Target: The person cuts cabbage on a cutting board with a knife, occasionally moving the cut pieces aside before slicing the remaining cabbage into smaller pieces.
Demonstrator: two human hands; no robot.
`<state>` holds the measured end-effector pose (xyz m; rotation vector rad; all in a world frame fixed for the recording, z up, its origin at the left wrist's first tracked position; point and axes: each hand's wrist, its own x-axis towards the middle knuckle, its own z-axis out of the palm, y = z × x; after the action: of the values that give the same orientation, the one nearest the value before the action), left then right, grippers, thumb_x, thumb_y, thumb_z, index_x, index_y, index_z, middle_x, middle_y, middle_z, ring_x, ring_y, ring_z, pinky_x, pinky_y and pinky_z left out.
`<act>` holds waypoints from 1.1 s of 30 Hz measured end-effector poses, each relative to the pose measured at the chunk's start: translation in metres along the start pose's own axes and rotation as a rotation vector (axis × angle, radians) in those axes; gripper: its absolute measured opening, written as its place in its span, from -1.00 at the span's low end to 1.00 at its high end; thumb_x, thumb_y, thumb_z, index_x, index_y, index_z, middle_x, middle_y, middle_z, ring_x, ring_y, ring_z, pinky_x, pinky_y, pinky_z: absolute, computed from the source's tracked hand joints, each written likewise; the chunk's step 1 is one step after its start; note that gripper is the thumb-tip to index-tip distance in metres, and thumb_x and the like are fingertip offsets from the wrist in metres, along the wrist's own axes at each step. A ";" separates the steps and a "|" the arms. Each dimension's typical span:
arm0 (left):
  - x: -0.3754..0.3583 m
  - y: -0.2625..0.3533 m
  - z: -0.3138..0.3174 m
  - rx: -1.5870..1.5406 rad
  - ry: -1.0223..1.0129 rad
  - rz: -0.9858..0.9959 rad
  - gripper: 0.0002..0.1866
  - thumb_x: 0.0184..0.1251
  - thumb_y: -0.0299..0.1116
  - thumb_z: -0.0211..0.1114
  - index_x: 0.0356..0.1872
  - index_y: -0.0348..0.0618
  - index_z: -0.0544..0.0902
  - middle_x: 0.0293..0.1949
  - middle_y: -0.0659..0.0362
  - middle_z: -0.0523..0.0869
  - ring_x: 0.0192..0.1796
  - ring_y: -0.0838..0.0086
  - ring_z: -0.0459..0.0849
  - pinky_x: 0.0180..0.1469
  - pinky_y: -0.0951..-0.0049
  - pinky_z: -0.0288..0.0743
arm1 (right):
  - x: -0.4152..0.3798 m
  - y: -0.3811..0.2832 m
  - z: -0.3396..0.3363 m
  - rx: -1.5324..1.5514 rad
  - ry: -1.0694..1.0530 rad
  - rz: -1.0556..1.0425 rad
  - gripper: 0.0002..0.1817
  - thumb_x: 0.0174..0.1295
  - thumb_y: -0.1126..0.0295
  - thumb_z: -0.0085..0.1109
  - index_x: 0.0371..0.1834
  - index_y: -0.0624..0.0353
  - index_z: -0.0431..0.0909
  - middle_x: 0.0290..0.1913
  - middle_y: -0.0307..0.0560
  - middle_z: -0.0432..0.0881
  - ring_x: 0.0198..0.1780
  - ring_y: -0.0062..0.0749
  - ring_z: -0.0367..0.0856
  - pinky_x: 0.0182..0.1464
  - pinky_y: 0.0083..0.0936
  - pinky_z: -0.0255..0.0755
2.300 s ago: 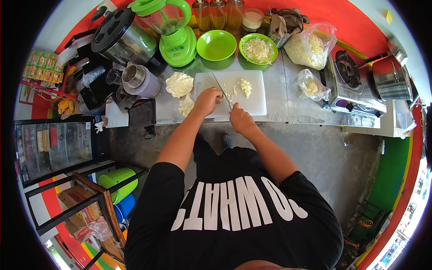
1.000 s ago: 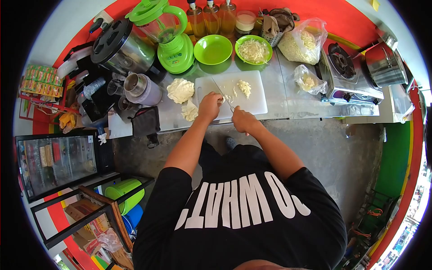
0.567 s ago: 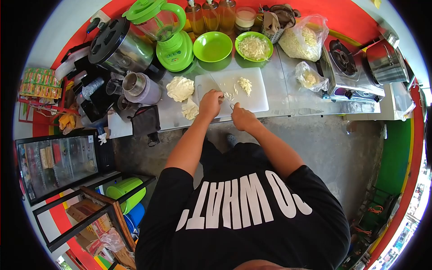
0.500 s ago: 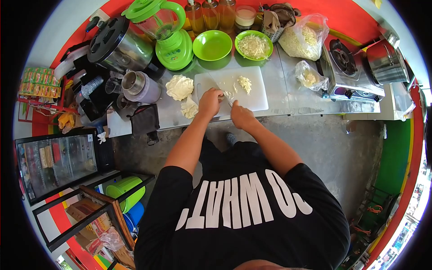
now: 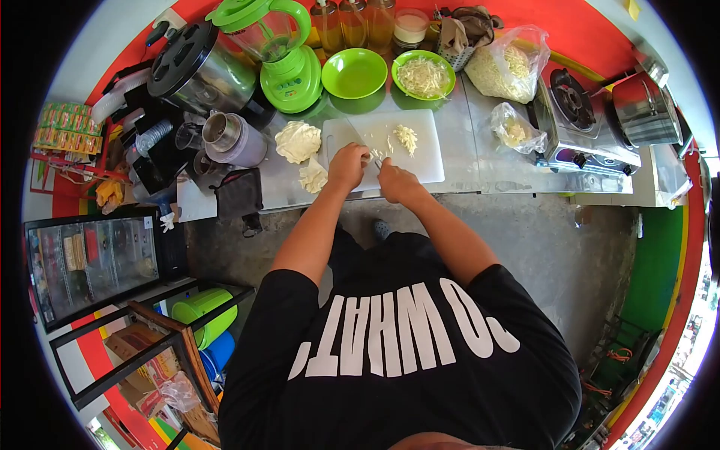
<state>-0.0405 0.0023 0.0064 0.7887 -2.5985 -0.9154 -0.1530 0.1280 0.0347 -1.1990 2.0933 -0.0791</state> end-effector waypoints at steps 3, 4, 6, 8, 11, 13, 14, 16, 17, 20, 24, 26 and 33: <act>0.006 0.003 -0.002 0.051 -0.041 -0.020 -0.82 0.09 -0.62 0.40 -0.28 -0.13 0.70 -0.18 0.02 0.70 -0.05 0.00 0.69 -0.04 0.08 0.58 | -0.005 -0.004 -0.018 -0.031 0.000 -0.036 -0.61 0.33 0.48 0.16 0.14 0.42 0.32 0.03 0.38 0.71 0.14 0.16 0.73 0.17 -0.09 0.60; 0.005 0.004 -0.003 0.067 -0.041 -0.027 -0.82 0.09 -0.62 0.39 -0.28 -0.14 0.70 -0.19 0.02 0.70 -0.05 0.00 0.69 -0.04 0.08 0.58 | -0.014 -0.005 -0.019 0.009 0.035 -0.041 -0.65 0.37 0.46 0.12 0.12 0.41 0.32 0.01 0.37 0.72 0.13 0.16 0.73 0.16 -0.08 0.60; 0.004 0.003 -0.002 0.085 -0.039 -0.041 -0.82 0.10 -0.63 0.39 -0.29 -0.14 0.70 -0.19 0.02 0.70 -0.05 0.01 0.70 -0.04 0.08 0.58 | -0.024 -0.004 -0.012 0.050 0.064 -0.053 -0.68 0.40 0.44 0.08 0.09 0.40 0.33 -0.02 0.37 0.73 0.11 0.16 0.74 0.15 -0.07 0.60; 0.004 -0.002 0.004 -0.002 -0.023 -0.061 -0.83 0.10 -0.64 0.37 -0.30 -0.16 0.70 -0.19 0.02 0.70 -0.05 0.01 0.70 -0.04 0.08 0.58 | -0.027 0.001 0.001 0.016 0.070 -0.007 -0.72 0.42 0.43 0.06 0.07 0.39 0.36 -0.04 0.34 0.75 0.08 0.15 0.76 0.15 -0.07 0.60; 0.004 -0.001 0.002 -0.026 0.001 -0.040 -0.81 0.06 -0.67 0.39 -0.27 -0.25 0.69 -0.21 -0.03 0.71 -0.12 0.00 0.73 -0.11 0.13 0.60 | -0.016 0.003 0.009 -0.022 0.098 -0.010 -0.71 0.39 0.44 0.08 0.07 0.39 0.36 -0.05 0.34 0.75 0.06 0.14 0.77 0.13 -0.08 0.61; 0.006 -0.001 0.003 -0.008 -0.019 -0.058 -0.83 0.07 -0.65 0.39 -0.29 -0.22 0.69 -0.21 -0.02 0.71 -0.10 0.00 0.71 -0.08 0.11 0.59 | -0.010 0.001 0.002 -0.022 0.083 -0.015 -0.71 0.38 0.44 0.09 0.06 0.39 0.36 -0.05 0.34 0.75 0.05 0.14 0.77 0.12 -0.10 0.63; 0.007 -0.002 0.003 0.011 -0.033 -0.074 -0.84 0.08 -0.63 0.38 -0.30 -0.20 0.70 -0.20 -0.01 0.70 -0.07 0.00 0.70 -0.05 0.10 0.58 | -0.009 0.001 -0.001 -0.026 0.072 -0.025 -0.70 0.37 0.45 0.09 0.06 0.39 0.35 -0.06 0.35 0.75 0.05 0.14 0.78 0.11 -0.11 0.64; 0.006 -0.002 0.002 0.024 -0.033 -0.061 -0.84 0.08 -0.63 0.39 -0.30 -0.20 0.70 -0.21 -0.01 0.70 -0.08 0.00 0.70 -0.06 0.10 0.57 | -0.013 0.002 -0.002 -0.019 0.087 -0.035 -0.71 0.36 0.46 0.10 0.05 0.38 0.36 -0.06 0.36 0.75 0.04 0.14 0.78 0.10 -0.12 0.65; 0.006 -0.002 0.002 0.032 -0.032 -0.048 -0.84 0.07 -0.62 0.40 -0.30 -0.20 0.70 -0.21 -0.02 0.70 -0.08 -0.01 0.70 -0.06 0.10 0.57 | -0.016 0.002 -0.003 -0.016 0.100 -0.044 -0.71 0.35 0.47 0.11 0.05 0.38 0.37 -0.06 0.37 0.75 0.04 0.13 0.79 0.09 -0.13 0.65; 0.005 -0.009 0.007 -0.059 -0.021 -0.065 -0.83 0.07 -0.62 0.40 -0.29 -0.20 0.70 -0.21 -0.02 0.70 -0.08 -0.01 0.70 -0.07 0.10 0.57 | -0.017 0.005 0.007 -0.025 0.101 -0.016 -0.71 0.33 0.49 0.13 0.04 0.39 0.39 -0.05 0.36 0.75 0.03 0.14 0.79 0.10 -0.15 0.66; 0.003 -0.009 0.008 -0.080 -0.011 -0.074 -0.83 0.07 -0.62 0.40 -0.29 -0.19 0.71 -0.21 -0.02 0.71 -0.08 -0.01 0.70 -0.07 0.09 0.57 | -0.011 0.006 0.013 -0.014 0.104 -0.019 -0.65 0.53 0.22 0.04 0.04 0.36 0.38 -0.05 0.36 0.74 0.05 0.21 0.75 0.13 0.00 0.58; 0.003 -0.006 0.007 -0.025 0.019 -0.056 -0.83 0.07 -0.62 0.40 -0.29 -0.18 0.71 -0.21 -0.02 0.71 -0.09 -0.01 0.70 -0.08 0.10 0.57 | -0.011 0.005 0.007 -0.018 0.075 -0.019 -0.64 0.53 0.22 0.04 0.05 0.37 0.35 -0.04 0.36 0.74 0.05 0.23 0.75 0.14 0.00 0.58; 0.002 -0.001 0.006 -0.042 0.036 -0.061 -0.81 0.05 -0.67 0.40 -0.29 -0.24 0.70 -0.22 -0.03 0.73 -0.14 -0.01 0.74 -0.12 0.17 0.60 | -0.020 0.012 0.013 -0.015 0.052 0.007 -0.68 0.32 0.48 0.13 0.07 0.41 0.38 0.02 0.41 0.72 0.12 0.18 0.74 0.17 -0.11 0.62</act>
<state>-0.0439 0.0034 0.0009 0.8701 -2.5283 -0.9599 -0.1480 0.1542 0.0316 -1.2104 2.1467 -0.0929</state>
